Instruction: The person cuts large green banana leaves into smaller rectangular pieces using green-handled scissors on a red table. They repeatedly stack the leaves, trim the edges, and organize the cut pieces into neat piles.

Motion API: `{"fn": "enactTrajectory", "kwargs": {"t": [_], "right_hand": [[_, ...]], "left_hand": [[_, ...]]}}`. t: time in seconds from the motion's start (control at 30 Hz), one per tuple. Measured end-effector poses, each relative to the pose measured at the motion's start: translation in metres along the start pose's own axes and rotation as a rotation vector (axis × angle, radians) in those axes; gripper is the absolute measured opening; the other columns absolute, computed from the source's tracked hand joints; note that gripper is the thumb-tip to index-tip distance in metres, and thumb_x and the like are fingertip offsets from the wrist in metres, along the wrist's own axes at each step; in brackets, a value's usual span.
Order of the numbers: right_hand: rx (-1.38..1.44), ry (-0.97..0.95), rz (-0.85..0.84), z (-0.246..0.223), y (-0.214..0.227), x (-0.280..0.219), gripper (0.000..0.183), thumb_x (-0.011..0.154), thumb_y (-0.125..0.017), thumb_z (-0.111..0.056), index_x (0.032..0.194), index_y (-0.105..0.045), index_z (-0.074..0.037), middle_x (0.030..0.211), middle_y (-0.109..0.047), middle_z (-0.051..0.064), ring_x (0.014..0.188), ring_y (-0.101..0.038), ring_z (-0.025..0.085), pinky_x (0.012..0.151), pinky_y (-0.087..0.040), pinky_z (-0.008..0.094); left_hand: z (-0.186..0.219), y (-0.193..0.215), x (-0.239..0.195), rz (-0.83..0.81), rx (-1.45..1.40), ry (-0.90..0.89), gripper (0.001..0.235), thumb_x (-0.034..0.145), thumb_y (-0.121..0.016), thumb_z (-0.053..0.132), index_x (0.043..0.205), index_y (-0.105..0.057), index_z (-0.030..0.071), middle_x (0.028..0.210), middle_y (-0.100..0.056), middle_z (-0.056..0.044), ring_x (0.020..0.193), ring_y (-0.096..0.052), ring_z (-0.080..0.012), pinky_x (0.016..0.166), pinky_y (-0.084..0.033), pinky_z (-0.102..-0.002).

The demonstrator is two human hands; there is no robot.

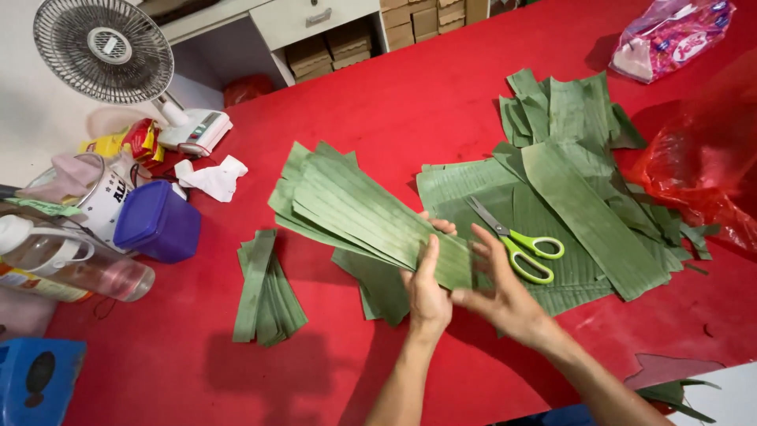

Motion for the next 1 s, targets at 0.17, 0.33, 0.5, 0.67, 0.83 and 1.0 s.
{"fn": "enactTrajectory", "kwargs": {"t": [0.17,0.33,0.5,0.67,0.83,1.0], "right_hand": [[-0.370,0.041,0.005,-0.013,0.008,0.000,0.126,0.059,-0.102,-0.015,0.163,-0.031,-0.024,0.153,-0.045,0.012,0.127,-0.055,0.039,0.095,-0.056,0.052],[-0.493,-0.009,0.064,0.022,0.024,0.004,0.125,0.057,-0.103,-0.021,0.162,-0.037,-0.025,0.132,-0.058,0.010,0.084,-0.074,0.032,0.079,-0.065,0.040],[-0.070,-0.006,-0.205,0.015,-0.002,-0.003,0.078,0.087,-0.074,-0.013,0.156,-0.039,-0.009,0.122,-0.065,0.006,0.084,-0.072,0.014,0.077,-0.063,0.031],[-0.592,0.347,0.138,-0.039,0.043,0.004,0.065,0.088,-0.072,-0.020,0.147,-0.049,-0.004,0.137,-0.063,0.018,0.127,-0.060,0.029,0.106,-0.052,0.044],[-1.249,1.065,0.260,-0.176,-0.021,-0.055,0.044,0.100,-0.064,-0.013,0.143,-0.057,-0.018,0.152,-0.049,0.012,0.147,-0.041,0.036,0.126,-0.027,0.061],[-1.231,0.919,0.105,-0.120,-0.033,-0.009,0.024,0.098,-0.045,-0.011,0.090,-0.063,-0.025,0.075,-0.057,-0.009,0.073,-0.063,0.013,0.070,-0.050,0.031]], "left_hand": [[-0.008,0.000,0.002,-0.086,-0.034,0.104,0.054,0.092,-0.070,0.005,0.140,-0.048,-0.004,0.114,-0.066,-0.016,0.108,-0.068,-0.0244,0.100,-0.056,-0.042],[-0.007,-0.008,-0.006,-0.094,-0.148,0.256,0.046,0.095,-0.066,0.010,0.138,-0.052,-0.003,0.108,-0.068,-0.015,0.104,-0.070,-0.0250,0.101,-0.056,-0.045],[-0.012,-0.001,-0.004,-0.089,0.014,0.306,0.032,0.102,-0.052,0.028,0.116,-0.067,0.003,0.084,-0.068,-0.008,0.081,-0.066,-0.0207,0.083,-0.053,-0.035],[-0.016,0.017,-0.002,-0.184,0.369,0.497,0.037,0.101,-0.054,0.037,0.112,-0.072,0.006,0.076,-0.071,-0.007,0.064,-0.066,-0.0158,0.070,-0.055,-0.028],[0.036,-0.004,-0.004,-0.459,1.457,0.436,0.012,0.099,-0.048,0.025,0.099,-0.058,0.019,0.080,-0.072,-0.004,0.080,-0.069,-0.0321,0.073,-0.046,-0.045],[0.074,-0.039,-0.018,-0.585,2.207,-0.218,0.042,0.086,-0.065,0.020,0.123,-0.059,0.002,0.095,-0.071,-0.020,0.094,-0.069,-0.0368,0.103,-0.036,-0.057]]}}
Point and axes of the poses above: each hand's wrist, its own x-axis towards the middle knuckle, its own y-axis out of the back of the hand, z = x × y, the point moved 9 cm from there along x, towards the middle knuckle
